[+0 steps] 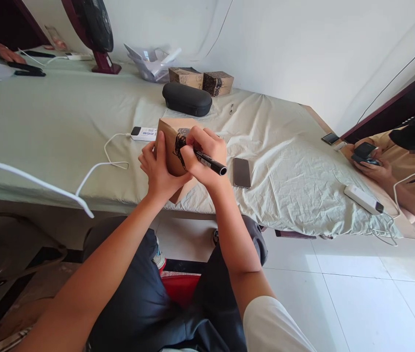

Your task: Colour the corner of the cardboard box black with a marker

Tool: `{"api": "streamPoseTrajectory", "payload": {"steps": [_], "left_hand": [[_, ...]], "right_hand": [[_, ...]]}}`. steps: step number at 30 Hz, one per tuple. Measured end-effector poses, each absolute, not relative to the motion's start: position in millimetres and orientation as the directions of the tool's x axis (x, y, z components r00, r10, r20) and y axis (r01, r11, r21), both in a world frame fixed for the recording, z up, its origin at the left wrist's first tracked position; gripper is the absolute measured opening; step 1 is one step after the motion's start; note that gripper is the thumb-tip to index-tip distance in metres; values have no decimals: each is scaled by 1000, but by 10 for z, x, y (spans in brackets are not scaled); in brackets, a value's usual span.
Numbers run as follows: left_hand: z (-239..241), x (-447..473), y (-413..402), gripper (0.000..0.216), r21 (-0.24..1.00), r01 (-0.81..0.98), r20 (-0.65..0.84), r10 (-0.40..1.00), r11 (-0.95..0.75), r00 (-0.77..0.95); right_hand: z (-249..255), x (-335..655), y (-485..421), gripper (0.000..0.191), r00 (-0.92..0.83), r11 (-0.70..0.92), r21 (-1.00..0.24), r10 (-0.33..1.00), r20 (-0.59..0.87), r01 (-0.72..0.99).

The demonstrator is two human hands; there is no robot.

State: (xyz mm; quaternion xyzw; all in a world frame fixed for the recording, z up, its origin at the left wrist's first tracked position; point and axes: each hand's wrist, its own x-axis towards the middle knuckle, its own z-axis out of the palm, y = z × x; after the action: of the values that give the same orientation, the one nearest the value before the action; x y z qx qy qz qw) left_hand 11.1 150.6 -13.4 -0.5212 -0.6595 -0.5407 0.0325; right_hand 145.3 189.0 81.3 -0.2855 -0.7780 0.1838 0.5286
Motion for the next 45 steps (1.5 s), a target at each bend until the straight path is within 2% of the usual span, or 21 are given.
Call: {"api": "streamPoseTrajectory", "payload": {"steps": [9,15,27,30,36,40,45], "left_hand": [[-216,47,1518,135,635,767,640,622,-97,-451],[-314,-27,1513,139,570,815,682,609,-98,-404],[-406,-108,1547,137,557,809,737,560,-187,-379],[-430,-141,1556,134,541,817,759,535,-200,-371],[-452,-191,1538,134,528,821,763,547,-217,-346],[-450,-177,1528,135,524,821,768,543,-226,-341],[-428,-135,1522,139,520,833,763,542,-189,-353]], "right_hand": [[815,1491,1913,24,-275,785,-597,618,736,167],[777,1475,1935,20,-256,814,-578,571,780,58],[872,1522,1882,20,-217,820,-566,569,793,80],[881,1567,1906,23,-200,798,-593,601,774,105],[884,1503,1898,18,-276,740,-673,645,713,-10],[891,1380,1841,17,-332,731,-682,646,687,13],[919,1325,1801,20,-383,747,-649,646,660,142]]}}
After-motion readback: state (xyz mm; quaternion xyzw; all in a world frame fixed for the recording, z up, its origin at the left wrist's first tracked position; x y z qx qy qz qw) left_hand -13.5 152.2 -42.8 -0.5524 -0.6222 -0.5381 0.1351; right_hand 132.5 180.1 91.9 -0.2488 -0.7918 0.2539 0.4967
